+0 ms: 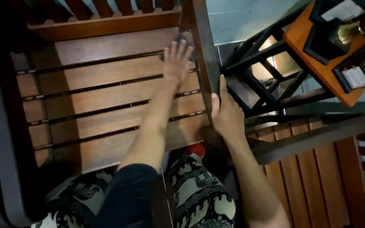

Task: Cleaning a wooden chair using a spray and a cloth.

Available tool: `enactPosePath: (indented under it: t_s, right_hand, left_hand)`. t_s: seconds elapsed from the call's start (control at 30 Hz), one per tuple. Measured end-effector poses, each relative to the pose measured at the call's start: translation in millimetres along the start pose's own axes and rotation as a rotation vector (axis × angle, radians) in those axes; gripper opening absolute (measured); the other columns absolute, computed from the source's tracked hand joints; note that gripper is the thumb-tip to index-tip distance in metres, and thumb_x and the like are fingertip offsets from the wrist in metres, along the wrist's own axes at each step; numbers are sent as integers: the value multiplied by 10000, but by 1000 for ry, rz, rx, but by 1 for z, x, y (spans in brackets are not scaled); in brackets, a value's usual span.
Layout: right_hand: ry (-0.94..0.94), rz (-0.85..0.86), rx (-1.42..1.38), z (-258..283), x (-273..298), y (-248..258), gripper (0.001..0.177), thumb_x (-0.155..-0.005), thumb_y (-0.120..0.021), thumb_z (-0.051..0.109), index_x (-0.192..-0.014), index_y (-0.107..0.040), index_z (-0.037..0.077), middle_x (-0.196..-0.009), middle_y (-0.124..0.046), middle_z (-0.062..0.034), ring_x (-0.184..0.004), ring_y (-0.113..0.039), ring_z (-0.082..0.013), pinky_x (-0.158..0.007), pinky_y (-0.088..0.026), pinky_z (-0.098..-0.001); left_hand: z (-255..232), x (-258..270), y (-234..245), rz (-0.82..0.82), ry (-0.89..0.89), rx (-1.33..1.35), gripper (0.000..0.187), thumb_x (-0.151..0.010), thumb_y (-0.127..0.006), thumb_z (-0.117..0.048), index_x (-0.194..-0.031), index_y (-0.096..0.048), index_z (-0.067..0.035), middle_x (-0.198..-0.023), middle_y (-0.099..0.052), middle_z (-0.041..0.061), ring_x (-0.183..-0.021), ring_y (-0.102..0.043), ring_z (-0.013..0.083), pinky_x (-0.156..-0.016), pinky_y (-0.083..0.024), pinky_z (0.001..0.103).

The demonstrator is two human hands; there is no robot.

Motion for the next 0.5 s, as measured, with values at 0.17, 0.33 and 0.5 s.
enactPosePath:
  t_s: [0.17,0.33,0.5]
  right_hand:
    - [7,15,-1,2,2,0,610,-1077,-443,336,-1635,-261,170,-1255,-666,-267,-1049,-640,-513,-876,-510,-597]
    - [-22,26,24,0,2,-3,609,-1080,-441,335,-1639,-253,185,-1228,-675,-262,-1016,-644,-523,-858,-503,-612]
    - [-29,6,-2,4,2,0,615,-1068,-448,332,-1636,-268,178,-1225,-676,-265,-1007,-653,-517,-859,-510,-602]
  left_hand:
    - [-28,71,-33,129,-211,-100,552,-1105,-273,-431,-1632,-278,-266,-1764,-12,34,-1607,48,335,-1275,36,566]
    - [39,164,-20,36,-245,54,579,-1064,-319,-427,-1621,-299,-269,-1706,-86,69,-1570,-17,368,-1268,-3,576]
    - [74,85,10,-32,-158,69,576,-1087,-321,-376,-1650,-272,-262,-1739,-69,68,-1587,-14,371,-1263,-8,583]
Point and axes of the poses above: each hand's wrist, its own x-axis away from the middle knuckle, its own y-axis out of the back of the hand, z = x × y, the point moved 8 cm from there along -x, towards the middle knuckle
